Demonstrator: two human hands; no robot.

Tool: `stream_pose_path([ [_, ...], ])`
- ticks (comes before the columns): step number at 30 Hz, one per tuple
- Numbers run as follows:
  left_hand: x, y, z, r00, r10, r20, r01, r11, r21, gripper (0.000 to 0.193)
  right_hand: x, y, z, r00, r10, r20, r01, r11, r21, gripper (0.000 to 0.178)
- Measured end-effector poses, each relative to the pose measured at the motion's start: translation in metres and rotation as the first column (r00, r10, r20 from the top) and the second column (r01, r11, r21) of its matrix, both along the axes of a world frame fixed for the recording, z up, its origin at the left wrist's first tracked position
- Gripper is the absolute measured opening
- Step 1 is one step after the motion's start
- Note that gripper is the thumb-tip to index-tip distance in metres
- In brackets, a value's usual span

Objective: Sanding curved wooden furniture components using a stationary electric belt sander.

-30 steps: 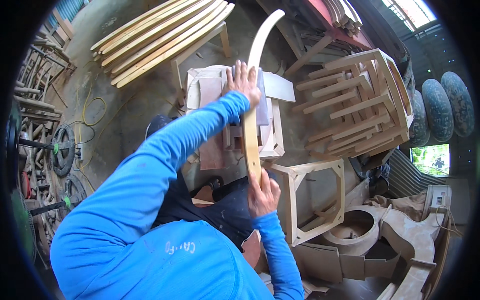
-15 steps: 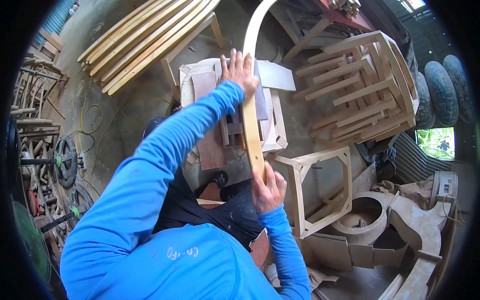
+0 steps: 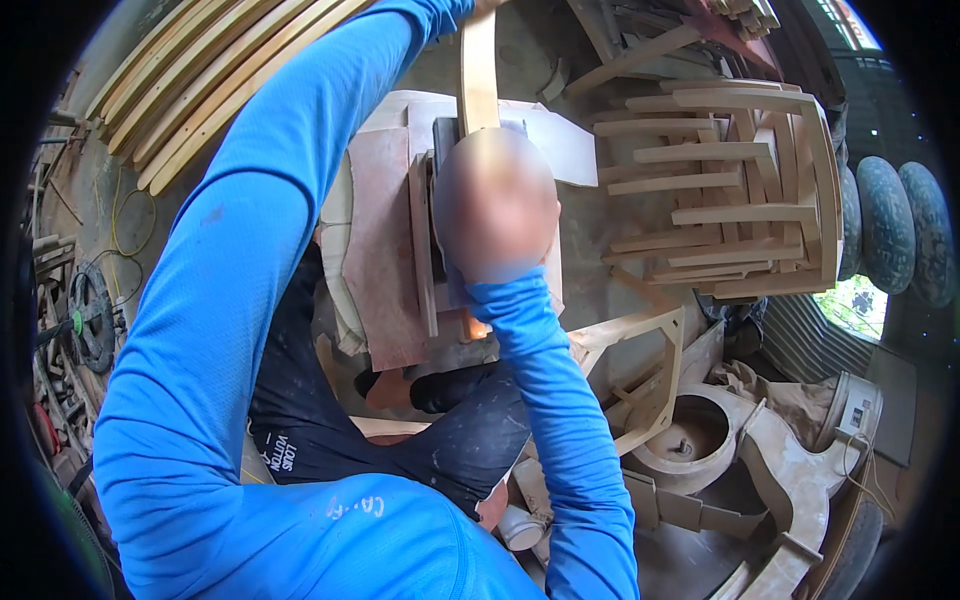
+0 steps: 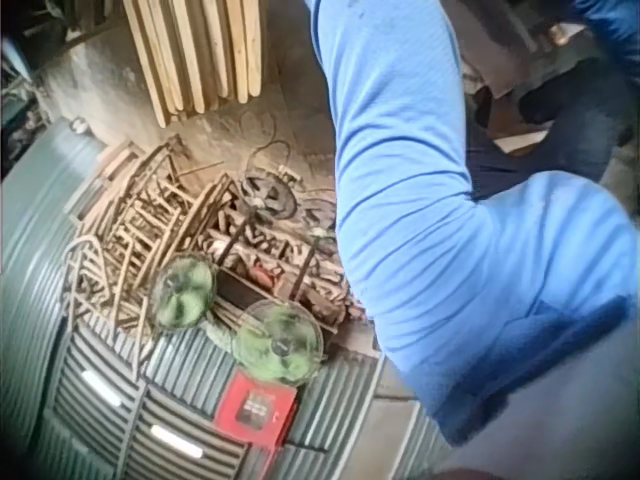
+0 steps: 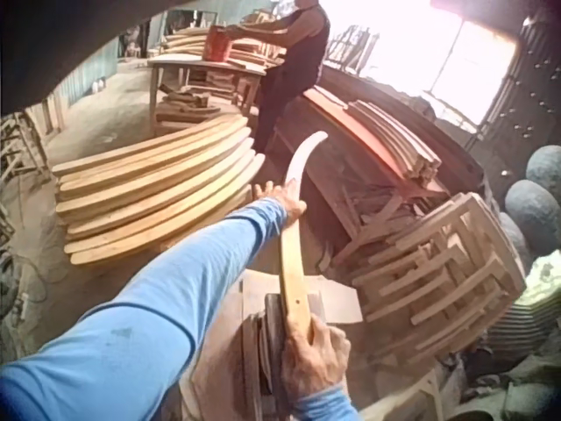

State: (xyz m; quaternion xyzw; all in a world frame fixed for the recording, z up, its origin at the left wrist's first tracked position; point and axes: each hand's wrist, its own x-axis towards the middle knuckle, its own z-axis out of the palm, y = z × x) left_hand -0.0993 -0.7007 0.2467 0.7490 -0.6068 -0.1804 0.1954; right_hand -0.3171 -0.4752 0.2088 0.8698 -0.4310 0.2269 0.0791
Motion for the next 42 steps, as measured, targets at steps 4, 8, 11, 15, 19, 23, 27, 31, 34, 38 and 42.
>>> stream_pose_path([
  [4, 0.018, -0.035, -0.017, 0.992, 0.088, -0.088, -0.087, 0.996, 0.009, 0.078, 0.016, -0.021, -0.002, 1.000, -0.004, 0.001, 0.005, 1.000, -0.013, 0.047],
  [8, 0.006, -0.027, -0.011, 0.981, 0.105, -0.165, -0.106, 0.994, -0.001, 0.078, 0.004, -0.016, -0.005, 1.000, -0.014, 0.027, 0.013, 0.999, 0.037, 0.050],
  [11, 0.004, -0.017, -0.031, 0.977, 0.135, -0.165, -0.145, 0.988, -0.051, 0.080, -0.008, 0.006, -0.004, 0.999, -0.025, 0.041, 0.023, 0.999, 0.049, 0.052],
  [15, -0.009, 0.006, -0.059, 0.993, 0.111, -0.036, -0.114, 0.991, -0.072, 0.080, -0.036, 0.057, -0.003, 0.995, -0.077, 0.065, 0.070, 0.992, 0.102, 0.056],
  [19, -0.060, 0.078, -0.068, 0.987, 0.162, 0.006, -0.159, 0.975, -0.157, 0.082, -0.089, 0.125, -0.002, 0.979, -0.202, 0.028, 0.197, 0.973, 0.119, 0.064],
  [23, -0.110, 0.165, -0.067, 0.976, 0.155, 0.151, -0.115, 0.962, -0.246, 0.083, -0.142, 0.205, 0.000, 0.958, -0.286, 0.014, 0.277, 0.937, 0.212, 0.067],
  [27, -0.166, 0.261, -0.062, 0.982, 0.095, 0.166, -0.069, 0.985, -0.157, 0.087, -0.192, 0.295, 0.003, 0.953, -0.295, 0.066, 0.254, 0.901, 0.352, 0.063],
  [31, -0.191, 0.321, -0.062, 0.979, 0.038, 0.198, -0.005, 0.986, -0.165, 0.090, -0.212, 0.345, 0.012, 0.960, -0.272, 0.066, 0.222, 0.883, 0.415, 0.062],
  [34, -0.189, 0.316, -0.063, 0.985, 0.040, 0.165, -0.010, 0.983, -0.181, 0.089, -0.212, 0.340, 0.016, 0.968, -0.248, 0.026, 0.223, 0.907, 0.358, 0.059],
  [38, -0.158, 0.258, -0.056, 0.989, 0.046, 0.143, -0.020, 0.984, -0.177, 0.086, -0.182, 0.286, 0.014, 0.974, -0.224, 0.038, 0.203, 0.934, 0.294, 0.058],
  [42, -0.107, 0.178, -0.065, 0.995, 0.061, 0.074, -0.041, 0.968, -0.247, 0.084, -0.128, 0.217, 0.005, 0.974, -0.226, 0.019, 0.213, 0.940, 0.265, 0.061],
])
